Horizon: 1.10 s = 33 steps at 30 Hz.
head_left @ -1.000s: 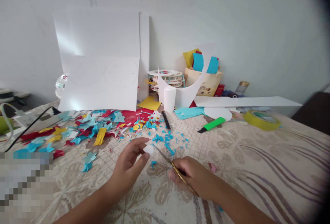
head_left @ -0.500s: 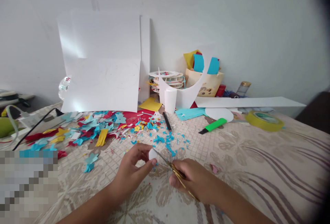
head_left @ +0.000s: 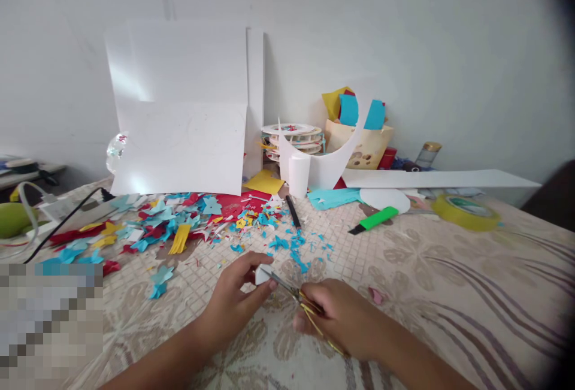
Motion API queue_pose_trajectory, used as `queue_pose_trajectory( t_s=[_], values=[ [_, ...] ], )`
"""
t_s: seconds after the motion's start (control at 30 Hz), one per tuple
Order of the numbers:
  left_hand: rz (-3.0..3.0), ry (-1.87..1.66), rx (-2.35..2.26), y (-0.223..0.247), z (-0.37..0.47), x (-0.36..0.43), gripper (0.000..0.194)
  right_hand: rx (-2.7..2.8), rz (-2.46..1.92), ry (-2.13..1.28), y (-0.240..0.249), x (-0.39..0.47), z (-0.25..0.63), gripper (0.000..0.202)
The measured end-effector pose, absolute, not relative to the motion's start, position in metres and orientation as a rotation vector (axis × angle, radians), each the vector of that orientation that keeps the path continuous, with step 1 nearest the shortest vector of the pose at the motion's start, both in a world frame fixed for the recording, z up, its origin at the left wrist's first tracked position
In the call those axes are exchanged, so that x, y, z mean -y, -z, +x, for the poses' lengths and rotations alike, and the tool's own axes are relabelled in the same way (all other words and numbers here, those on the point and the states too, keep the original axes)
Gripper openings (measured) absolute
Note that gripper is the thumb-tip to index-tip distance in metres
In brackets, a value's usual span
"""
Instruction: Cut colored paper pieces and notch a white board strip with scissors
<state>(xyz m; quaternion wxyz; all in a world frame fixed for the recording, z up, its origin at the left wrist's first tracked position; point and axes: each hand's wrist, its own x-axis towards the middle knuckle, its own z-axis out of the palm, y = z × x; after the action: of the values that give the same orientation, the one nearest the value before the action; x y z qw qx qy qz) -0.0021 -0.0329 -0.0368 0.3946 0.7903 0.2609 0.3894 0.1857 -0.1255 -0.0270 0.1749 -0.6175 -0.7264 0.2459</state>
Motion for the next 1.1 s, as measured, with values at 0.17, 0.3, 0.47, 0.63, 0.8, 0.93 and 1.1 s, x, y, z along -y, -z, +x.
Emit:
queue_pose_trajectory(
  t_s=[0.17,0.3,0.47,0.63,0.8,0.93,1.1],
  values=[
    [2.108,-0.966,-0.722,0.039,-0.002,0.029,0.029,2.072,-1.763,-0.677,0.028,0.125,0.187,0.037],
    [2.049,-0.878,-0.743,0.039,-0.002,0.028,0.04,2.06,-1.838,-0.623,0.027,0.125,0.186,0.041],
    [2.127,-0.815,-0.749,0.041,-0.002,0.029,0.044,2.068,-1.909,-0.604,0.026,0.125,0.186,0.044],
    [2.342,-0.771,-0.861,0.039,0.0,0.032,0.043,2.042,-1.983,-0.602,0.027,0.126,0.189,0.046],
    [2.394,-0.731,-0.887,0.034,0.001,0.036,0.042,2.059,-1.985,-0.56,0.027,0.127,0.189,0.043],
    [2.316,-0.694,-0.941,0.034,0.002,0.038,0.033,2.087,-2.007,-0.538,0.025,0.128,0.19,0.043],
    [2.134,-0.743,-0.98,0.034,0.002,0.036,0.028,2.063,-2.052,-0.488,0.023,0.128,0.191,0.043]
  ],
)
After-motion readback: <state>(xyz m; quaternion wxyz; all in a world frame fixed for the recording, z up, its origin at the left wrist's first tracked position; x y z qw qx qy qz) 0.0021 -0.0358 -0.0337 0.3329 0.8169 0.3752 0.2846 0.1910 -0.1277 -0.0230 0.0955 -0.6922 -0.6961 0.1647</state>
